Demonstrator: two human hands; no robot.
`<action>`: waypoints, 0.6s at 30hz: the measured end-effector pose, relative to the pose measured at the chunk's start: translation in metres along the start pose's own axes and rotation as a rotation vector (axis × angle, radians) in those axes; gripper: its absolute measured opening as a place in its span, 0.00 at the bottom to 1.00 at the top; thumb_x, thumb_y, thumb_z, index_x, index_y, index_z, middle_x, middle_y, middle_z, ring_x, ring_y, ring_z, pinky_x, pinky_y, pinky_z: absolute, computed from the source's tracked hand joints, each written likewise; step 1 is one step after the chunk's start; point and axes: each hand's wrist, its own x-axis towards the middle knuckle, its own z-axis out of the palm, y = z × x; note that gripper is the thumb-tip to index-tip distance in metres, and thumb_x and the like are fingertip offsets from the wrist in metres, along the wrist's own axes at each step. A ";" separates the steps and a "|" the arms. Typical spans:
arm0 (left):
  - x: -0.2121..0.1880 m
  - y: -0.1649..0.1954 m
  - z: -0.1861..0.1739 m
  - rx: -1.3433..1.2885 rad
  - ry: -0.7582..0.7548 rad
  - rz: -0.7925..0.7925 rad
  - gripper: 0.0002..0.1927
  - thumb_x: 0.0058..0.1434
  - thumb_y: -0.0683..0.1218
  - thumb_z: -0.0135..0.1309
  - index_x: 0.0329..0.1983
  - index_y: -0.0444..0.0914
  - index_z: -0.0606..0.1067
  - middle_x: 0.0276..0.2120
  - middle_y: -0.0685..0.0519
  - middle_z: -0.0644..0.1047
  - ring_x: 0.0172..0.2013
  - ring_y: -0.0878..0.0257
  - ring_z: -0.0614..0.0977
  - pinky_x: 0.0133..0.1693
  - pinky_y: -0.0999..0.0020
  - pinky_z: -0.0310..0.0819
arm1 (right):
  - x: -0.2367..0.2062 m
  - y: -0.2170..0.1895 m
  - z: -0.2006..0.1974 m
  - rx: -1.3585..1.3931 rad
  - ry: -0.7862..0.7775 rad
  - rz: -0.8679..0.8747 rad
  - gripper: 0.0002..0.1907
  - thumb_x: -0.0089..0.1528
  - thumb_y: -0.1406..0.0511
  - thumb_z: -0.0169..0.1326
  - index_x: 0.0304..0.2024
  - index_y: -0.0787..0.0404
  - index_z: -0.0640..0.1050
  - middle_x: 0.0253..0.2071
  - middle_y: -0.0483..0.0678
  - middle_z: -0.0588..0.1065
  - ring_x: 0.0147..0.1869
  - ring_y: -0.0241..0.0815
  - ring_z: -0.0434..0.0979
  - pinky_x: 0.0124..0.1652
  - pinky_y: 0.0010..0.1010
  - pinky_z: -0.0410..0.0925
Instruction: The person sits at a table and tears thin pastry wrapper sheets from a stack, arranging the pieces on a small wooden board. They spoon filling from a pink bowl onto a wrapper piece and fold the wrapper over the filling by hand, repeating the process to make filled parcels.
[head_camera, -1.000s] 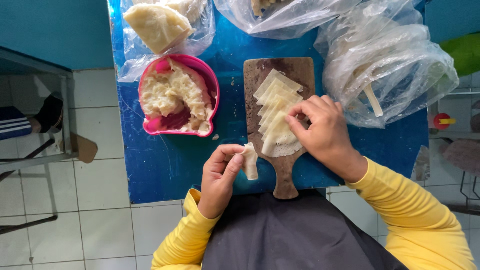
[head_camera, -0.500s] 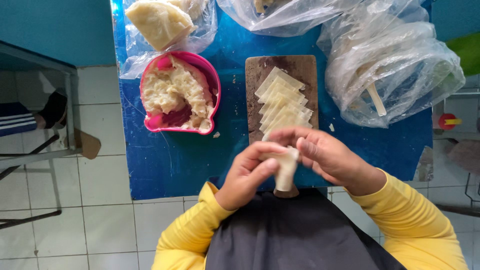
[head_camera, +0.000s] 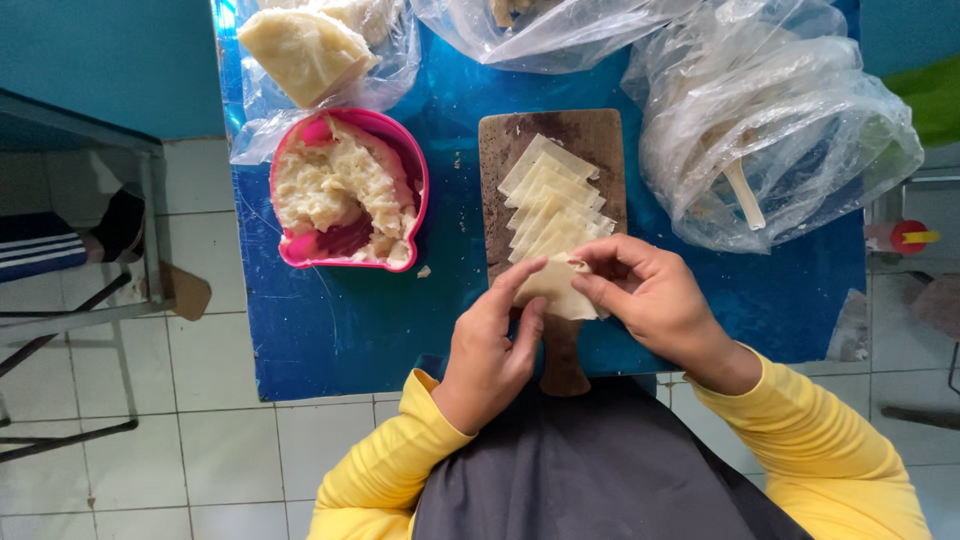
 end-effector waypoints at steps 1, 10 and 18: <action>0.000 0.000 0.001 0.012 0.005 -0.043 0.21 0.69 0.38 0.55 0.65 0.38 0.70 0.47 0.43 0.81 0.40 0.59 0.84 0.42 0.68 0.79 | 0.000 -0.005 0.002 -0.114 0.022 -0.068 0.13 0.63 0.71 0.61 0.51 0.64 0.80 0.38 0.41 0.76 0.38 0.27 0.72 0.36 0.22 0.67; 0.002 -0.007 0.004 0.072 0.003 -0.155 0.27 0.63 0.36 0.59 0.65 0.39 0.69 0.51 0.47 0.78 0.32 0.61 0.83 0.37 0.70 0.82 | 0.001 -0.029 0.020 -0.514 0.151 -0.307 0.21 0.60 0.71 0.63 0.57 0.61 0.78 0.38 0.45 0.77 0.34 0.28 0.73 0.33 0.21 0.69; 0.000 -0.006 0.000 0.089 0.005 -0.047 0.26 0.64 0.35 0.56 0.66 0.38 0.68 0.54 0.45 0.76 0.42 0.57 0.85 0.41 0.69 0.83 | -0.002 -0.037 0.023 -0.592 0.136 -0.392 0.23 0.60 0.73 0.62 0.58 0.61 0.76 0.42 0.47 0.75 0.34 0.31 0.74 0.32 0.22 0.69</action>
